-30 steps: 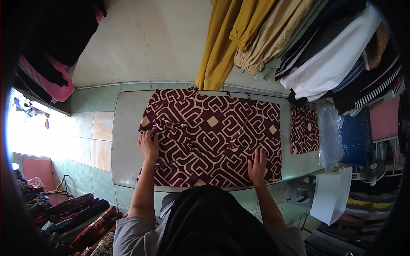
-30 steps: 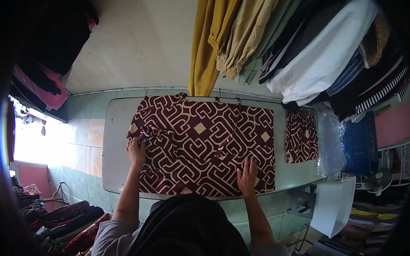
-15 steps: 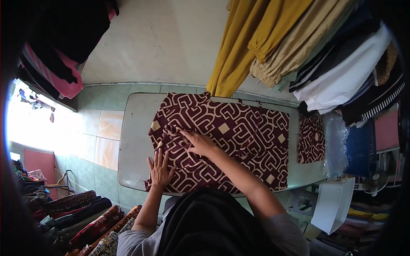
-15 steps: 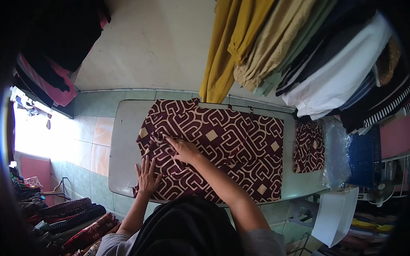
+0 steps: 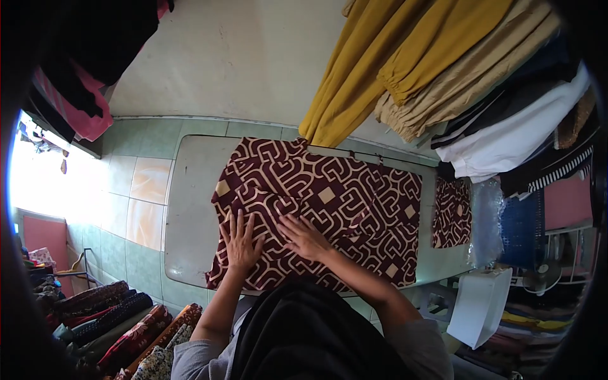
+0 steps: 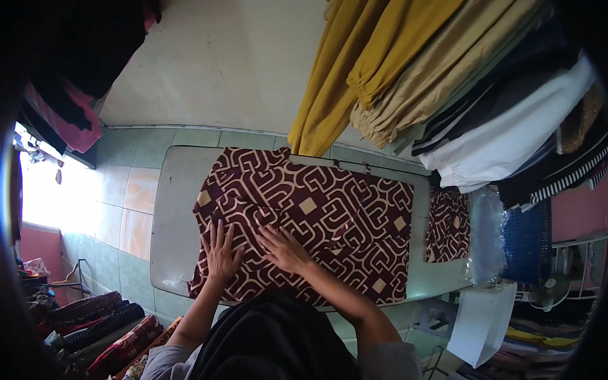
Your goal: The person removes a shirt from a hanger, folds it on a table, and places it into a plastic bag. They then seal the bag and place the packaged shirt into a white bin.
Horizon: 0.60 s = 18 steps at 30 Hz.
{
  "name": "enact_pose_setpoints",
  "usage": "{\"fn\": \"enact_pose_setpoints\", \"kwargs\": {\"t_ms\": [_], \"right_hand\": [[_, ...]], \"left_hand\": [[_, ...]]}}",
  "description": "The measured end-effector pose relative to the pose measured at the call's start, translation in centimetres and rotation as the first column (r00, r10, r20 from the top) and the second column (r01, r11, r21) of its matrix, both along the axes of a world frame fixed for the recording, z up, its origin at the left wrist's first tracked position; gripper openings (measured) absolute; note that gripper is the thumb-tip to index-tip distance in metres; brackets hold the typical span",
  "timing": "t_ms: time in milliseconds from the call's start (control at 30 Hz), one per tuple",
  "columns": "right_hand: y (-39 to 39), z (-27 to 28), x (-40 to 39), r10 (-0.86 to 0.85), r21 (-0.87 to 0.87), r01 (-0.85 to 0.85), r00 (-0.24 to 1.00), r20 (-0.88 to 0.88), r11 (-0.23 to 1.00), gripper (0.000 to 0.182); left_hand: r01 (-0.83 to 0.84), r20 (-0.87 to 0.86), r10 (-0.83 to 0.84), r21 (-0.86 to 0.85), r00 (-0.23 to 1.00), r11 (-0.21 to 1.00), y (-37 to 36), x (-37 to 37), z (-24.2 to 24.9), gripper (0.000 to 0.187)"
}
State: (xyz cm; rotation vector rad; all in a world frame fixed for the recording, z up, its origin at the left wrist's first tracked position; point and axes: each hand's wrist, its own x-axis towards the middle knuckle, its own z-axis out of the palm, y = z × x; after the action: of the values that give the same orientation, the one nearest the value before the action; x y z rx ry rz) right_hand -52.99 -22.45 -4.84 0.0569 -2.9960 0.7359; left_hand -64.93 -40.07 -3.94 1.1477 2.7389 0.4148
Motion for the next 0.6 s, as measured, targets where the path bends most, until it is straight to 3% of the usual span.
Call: {"fn": "enact_pose_setpoints", "kwargs": {"t_ms": [33,67,100,133,167,233,300,333,367,400,433,467,533,567,600], "right_hand": [[1.7,-0.3,0.2,-0.046,0.003,0.047,0.987,-0.151,0.999,0.050],[3.5,-0.4,0.7,-0.201,0.018,0.210,0.954,-0.223,0.978,0.044],[5.8,-0.2,1.2,-0.428,-0.280,0.361,0.874,-0.232,0.890,0.038],[8.3,0.1,1.5,-0.579,-0.116,0.576,0.748,-0.324,0.809,0.041],[10.4,1.0,1.9,-0.709,-0.018,0.764,0.590,-0.387,0.645,0.045],[15.1,0.4,3.1,-0.838,-0.058,0.936,0.282,-0.467,0.347,0.047],[19.1,-3.1,5.6,-0.911,0.132,0.953,0.300,-0.284,0.272,0.047],[19.1,-1.2,5.3,-0.911,0.128,0.954,0.296,-0.286,0.270,0.047],[19.4,1.0,5.1,-0.985,-0.207,0.967,0.165,0.058,0.150,0.042],[19.5,2.6,4.9,-0.898,-0.456,0.886,0.127,0.422,-0.089,0.037],[20.9,1.2,5.4,-0.830,-0.694,0.661,0.192,0.524,-0.286,0.038],[21.8,-0.4,6.1,-0.829,-0.693,0.661,0.190,0.526,-0.288,0.038],[20.8,1.3,5.3,-0.760,-0.776,0.436,0.262,0.595,-0.457,0.035],[20.5,0.3,5.1,-0.898,-0.746,0.642,0.203,0.391,-0.180,0.035],[19.3,0.6,4.5,-0.955,-0.522,0.846,0.059,0.291,-0.107,0.038]], "left_hand": [[0.002,-0.011,-0.002,-0.034,1.000,0.999,0.0,0.0,-0.1,0.065],[-0.003,0.002,0.003,-0.050,1.000,0.999,0.0,0.0,-0.1,0.066],[-0.007,0.003,0.007,-0.049,1.000,0.999,0.0,0.1,-0.1,0.065],[-0.010,0.001,0.010,-0.051,1.000,0.999,0.0,0.2,-0.1,0.064],[-0.012,-0.010,0.012,-0.061,1.000,0.998,0.1,0.2,-0.2,0.063],[-0.009,-0.013,0.008,-0.065,1.000,0.998,0.1,0.3,-0.3,0.063],[-0.011,-0.022,0.010,-0.063,1.000,0.998,0.1,0.3,-0.2,0.063],[-0.009,-0.018,0.008,-0.060,1.000,0.998,0.1,0.3,-0.2,0.063],[-0.008,-0.013,0.007,-0.058,1.000,0.998,0.1,0.2,-0.2,0.063],[-0.008,-0.016,0.007,-0.058,1.000,0.998,0.1,0.2,-0.2,0.063],[-0.008,-0.012,0.008,-0.056,1.000,0.998,0.1,0.2,-0.3,0.063],[-0.009,-0.007,0.008,-0.056,1.000,0.998,0.0,0.2,-0.3,0.063],[-0.006,-0.006,0.006,-0.053,1.000,0.999,0.0,0.2,-0.2,0.063],[-0.005,-0.005,0.004,-0.049,1.000,0.999,0.0,0.3,-0.2,0.063],[0.001,-0.008,-0.001,-0.045,1.000,0.999,0.0,0.3,-0.2,0.063]]}}
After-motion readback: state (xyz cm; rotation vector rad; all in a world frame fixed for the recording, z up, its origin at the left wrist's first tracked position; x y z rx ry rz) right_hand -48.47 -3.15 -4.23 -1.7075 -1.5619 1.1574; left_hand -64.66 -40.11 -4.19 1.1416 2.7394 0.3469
